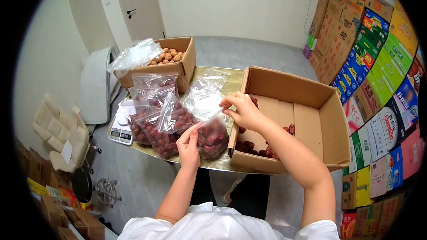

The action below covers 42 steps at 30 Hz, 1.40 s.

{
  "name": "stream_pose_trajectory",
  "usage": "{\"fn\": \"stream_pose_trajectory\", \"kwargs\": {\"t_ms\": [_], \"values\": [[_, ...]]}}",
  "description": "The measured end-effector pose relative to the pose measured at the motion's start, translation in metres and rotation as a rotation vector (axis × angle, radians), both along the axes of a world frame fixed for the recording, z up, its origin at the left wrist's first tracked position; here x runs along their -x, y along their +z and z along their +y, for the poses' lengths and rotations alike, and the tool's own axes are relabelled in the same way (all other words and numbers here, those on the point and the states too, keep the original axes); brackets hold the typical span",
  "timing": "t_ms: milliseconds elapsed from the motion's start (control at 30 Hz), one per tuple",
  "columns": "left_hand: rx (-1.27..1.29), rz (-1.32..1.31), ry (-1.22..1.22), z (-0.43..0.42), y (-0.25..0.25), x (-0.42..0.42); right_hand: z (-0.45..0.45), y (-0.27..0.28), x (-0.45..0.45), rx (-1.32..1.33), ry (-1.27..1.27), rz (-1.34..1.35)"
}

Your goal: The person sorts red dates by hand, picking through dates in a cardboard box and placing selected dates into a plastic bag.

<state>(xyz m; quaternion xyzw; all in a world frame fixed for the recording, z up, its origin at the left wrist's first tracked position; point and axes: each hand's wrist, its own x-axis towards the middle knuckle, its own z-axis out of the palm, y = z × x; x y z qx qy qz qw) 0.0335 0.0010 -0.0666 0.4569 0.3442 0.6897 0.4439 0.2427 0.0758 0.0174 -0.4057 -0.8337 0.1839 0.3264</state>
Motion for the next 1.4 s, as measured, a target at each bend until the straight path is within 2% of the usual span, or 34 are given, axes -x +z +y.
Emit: {"fn": "stream_pose_trajectory", "kwargs": {"t_ms": [167,433,767,1167,1267,1333,1367,1400], "values": [[-0.005,-0.127,-0.037,0.001,0.000,0.000,0.000,-0.003,0.003,0.015,0.031,0.026],[0.175,-0.407,-0.114,0.014,-0.002,0.009,0.000,-0.003,0.002,0.058,-0.012,0.009],[0.177,-0.316,-0.174,0.008,0.006,0.011,-0.004,-0.005,0.004,0.103,-0.019,-0.036],[0.126,-0.280,-0.115,0.009,0.001,0.011,-0.001,-0.001,0.002,0.132,0.009,-0.007],[0.073,-0.203,-0.086,0.009,0.003,0.012,-0.002,-0.001,0.003,0.098,0.002,-0.028],[-0.167,0.368,0.372,0.002,0.030,0.009,-0.003,0.001,0.006,0.094,-0.011,-0.020],[-0.351,0.771,0.520,-0.006,0.061,0.013,-0.005,0.001,0.005,0.090,-0.022,-0.013],[-0.350,0.772,0.518,-0.008,0.076,0.011,-0.005,0.000,0.005,0.091,-0.023,-0.012]]}}
